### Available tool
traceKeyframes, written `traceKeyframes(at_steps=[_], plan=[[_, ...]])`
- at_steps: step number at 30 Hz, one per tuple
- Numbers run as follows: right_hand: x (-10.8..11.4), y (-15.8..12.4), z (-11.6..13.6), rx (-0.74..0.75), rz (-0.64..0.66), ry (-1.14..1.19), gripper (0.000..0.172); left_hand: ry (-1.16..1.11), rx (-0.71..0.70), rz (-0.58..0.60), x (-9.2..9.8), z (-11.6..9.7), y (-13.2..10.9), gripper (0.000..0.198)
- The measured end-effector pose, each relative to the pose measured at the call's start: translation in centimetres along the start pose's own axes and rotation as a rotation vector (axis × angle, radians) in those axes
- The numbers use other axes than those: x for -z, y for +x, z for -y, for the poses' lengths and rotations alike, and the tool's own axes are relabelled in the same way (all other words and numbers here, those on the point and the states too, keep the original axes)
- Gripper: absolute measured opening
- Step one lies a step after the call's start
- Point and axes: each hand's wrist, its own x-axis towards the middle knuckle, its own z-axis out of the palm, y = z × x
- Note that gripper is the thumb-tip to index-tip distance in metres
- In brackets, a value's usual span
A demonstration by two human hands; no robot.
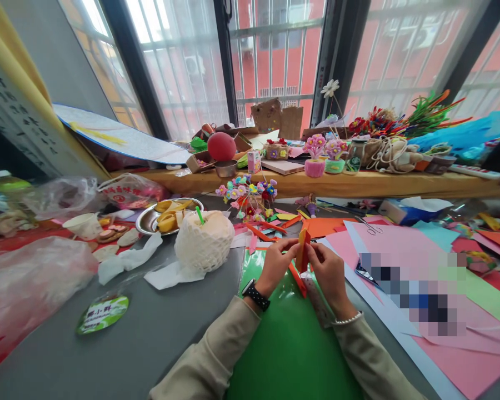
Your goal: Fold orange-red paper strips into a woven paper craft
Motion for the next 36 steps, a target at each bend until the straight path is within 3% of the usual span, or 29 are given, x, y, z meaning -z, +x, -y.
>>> traceKeyframes(at_steps=[12,27,32,36], plan=[[-0.8,0.0,-0.1,0.016,0.042,-0.069,0.024,0.009,0.087,-0.082,-0.3,0.5,-0.3,0.019],[-0.7,0.0,-0.2,0.041,-0.043,-0.112,0.029,0.112,0.015,-0.045,-0.7,-0.1,-0.8,0.031],[-0.3,0.2,-0.3,0.052,0.087,-0.077,0.031,0.231,-0.024,-0.130,-0.6,-0.1,-0.9,0.028],[-0.3,0.0,-0.7,0.130,0.117,-0.243,0.032,0.334,-0.077,-0.138,-0.5,-0.3,-1.0,0.026]])
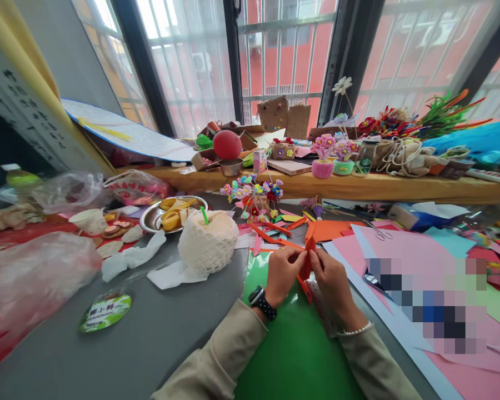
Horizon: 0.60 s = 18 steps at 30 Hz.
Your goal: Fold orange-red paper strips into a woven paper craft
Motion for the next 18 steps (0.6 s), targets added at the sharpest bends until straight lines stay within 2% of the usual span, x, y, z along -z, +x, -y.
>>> traceKeyframes(at_steps=[5,8,14,18], plan=[[-0.23,-0.18,-0.59,0.000,-0.087,-0.186,0.030,0.013,-0.073,0.095,-0.32,-0.15,-0.09,0.021],[-0.20,-0.17,-0.56,-0.013,-0.096,-0.162,0.031,-0.046,-0.048,0.131,-0.52,0.09,-0.05,0.019],[-0.13,-0.12,0.06,0.021,-0.041,-0.060,0.030,-0.047,0.005,0.112,-0.46,0.52,0.08,0.018],[-0.07,-0.21,-0.07,-0.025,-0.059,-0.059,0.026,-0.080,-0.019,0.176,-0.21,0.14,0.24,0.019]])
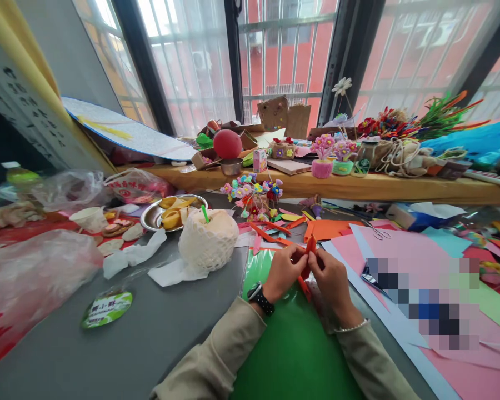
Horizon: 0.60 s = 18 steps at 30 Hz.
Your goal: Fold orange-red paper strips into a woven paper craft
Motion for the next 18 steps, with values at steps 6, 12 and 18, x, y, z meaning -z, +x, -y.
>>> traceKeyframes(at_steps=[6,12,18], plan=[[0.1,0.0,-0.2,-0.024,-0.051,-0.003,0.028,0.433,0.011,0.004,3.1,0.5,1.0,0.024],[0.0,0.0,0.1,-0.033,-0.044,0.002,0.028,1.028,0.281,-0.181,6.0,3.0,1.3,0.024],[-0.2,0.0,0.0,-0.021,-0.027,0.009,0.031,1.079,0.374,-0.093,6.1,2.7,1.1,0.026]])
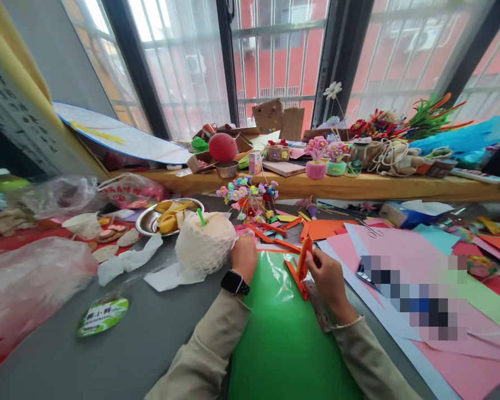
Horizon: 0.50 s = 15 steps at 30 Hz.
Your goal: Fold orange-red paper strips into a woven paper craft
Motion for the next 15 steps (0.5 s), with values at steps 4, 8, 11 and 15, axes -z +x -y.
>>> traceKeyframes(at_steps=[4,8,11,15], plan=[[-0.1,0.0,-0.2,-0.014,-0.006,-0.008,0.031,0.030,0.026,-0.039,2.1,-0.7,-0.8,0.027],[-0.1,0.0,-0.2,-0.019,0.016,-0.017,0.030,-0.012,0.003,-0.101,4.1,-1.6,-1.8,0.021],[-0.1,0.0,-0.1,-0.024,0.029,-0.031,0.029,-0.193,-0.102,-0.251,4.7,-2.3,-2.1,0.016],[-0.1,0.0,-0.2,-0.024,0.030,-0.020,0.028,-0.647,-0.285,-0.226,3.6,-3.5,-2.2,0.015]])
